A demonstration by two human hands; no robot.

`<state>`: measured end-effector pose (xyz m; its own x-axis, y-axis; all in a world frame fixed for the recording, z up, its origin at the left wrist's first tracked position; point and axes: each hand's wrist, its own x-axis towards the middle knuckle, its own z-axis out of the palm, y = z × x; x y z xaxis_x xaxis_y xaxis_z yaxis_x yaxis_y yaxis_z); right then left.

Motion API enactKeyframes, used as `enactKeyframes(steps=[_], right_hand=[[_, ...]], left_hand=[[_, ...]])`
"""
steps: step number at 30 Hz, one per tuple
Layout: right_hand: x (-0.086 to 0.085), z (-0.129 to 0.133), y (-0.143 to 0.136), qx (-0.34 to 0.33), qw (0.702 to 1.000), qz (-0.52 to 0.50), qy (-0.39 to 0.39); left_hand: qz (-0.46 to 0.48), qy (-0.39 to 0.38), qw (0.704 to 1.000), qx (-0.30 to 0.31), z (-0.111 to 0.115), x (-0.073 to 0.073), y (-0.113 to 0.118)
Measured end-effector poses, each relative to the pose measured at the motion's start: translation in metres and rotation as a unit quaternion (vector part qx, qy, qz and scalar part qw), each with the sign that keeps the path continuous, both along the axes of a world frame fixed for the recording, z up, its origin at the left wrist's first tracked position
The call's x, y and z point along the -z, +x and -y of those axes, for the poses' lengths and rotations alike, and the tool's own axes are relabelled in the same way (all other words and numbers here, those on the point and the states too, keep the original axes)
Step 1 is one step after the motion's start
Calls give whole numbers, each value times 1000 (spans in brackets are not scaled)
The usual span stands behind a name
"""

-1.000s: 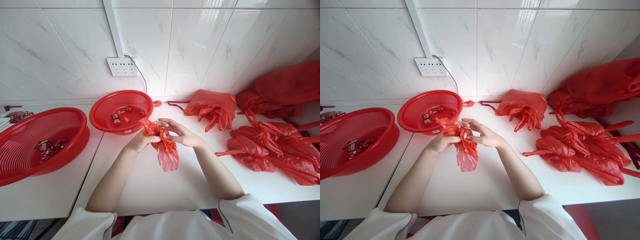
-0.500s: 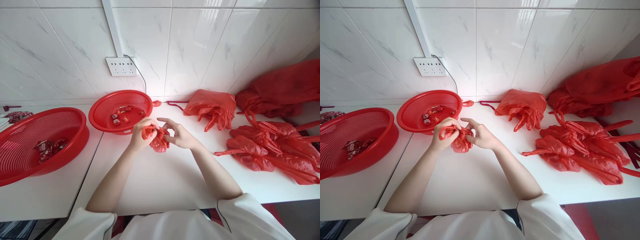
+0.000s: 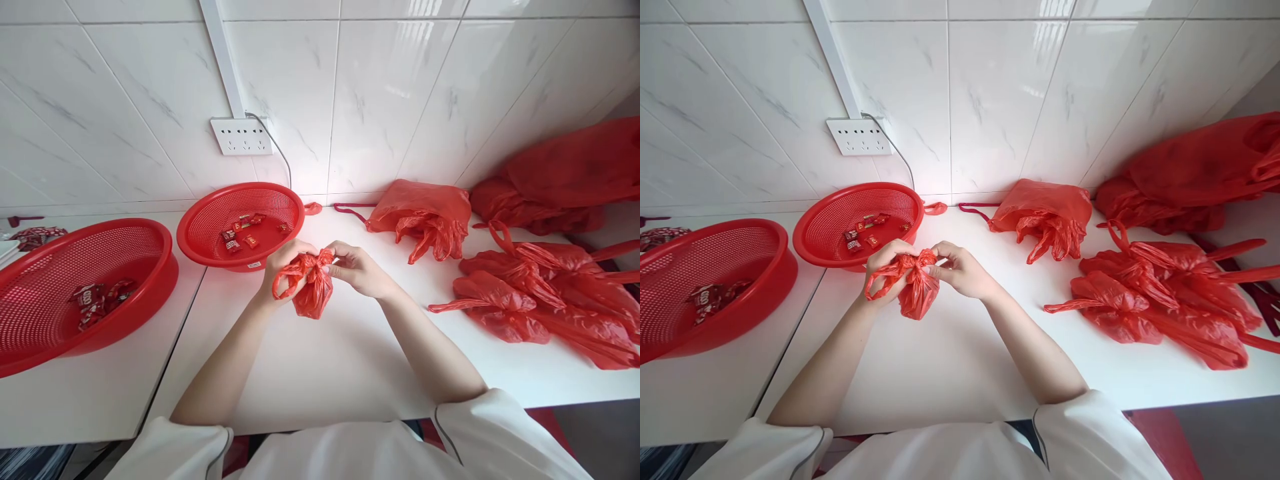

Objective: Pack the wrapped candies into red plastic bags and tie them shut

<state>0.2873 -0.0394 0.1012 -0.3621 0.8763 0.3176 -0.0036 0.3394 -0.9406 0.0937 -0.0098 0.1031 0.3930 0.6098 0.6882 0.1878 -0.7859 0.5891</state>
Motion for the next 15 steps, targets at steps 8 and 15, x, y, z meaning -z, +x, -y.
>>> enactKeyframes(steps=[8, 15], right_hand=[[-2, 3, 16, 249, 926, 152, 239], [-18, 14, 16, 57, 965, 218, 133]], left_hand=[[-61, -204, 963, 164, -6, -11, -14], [32, -195, 973, 123, -6, -5, -7]])
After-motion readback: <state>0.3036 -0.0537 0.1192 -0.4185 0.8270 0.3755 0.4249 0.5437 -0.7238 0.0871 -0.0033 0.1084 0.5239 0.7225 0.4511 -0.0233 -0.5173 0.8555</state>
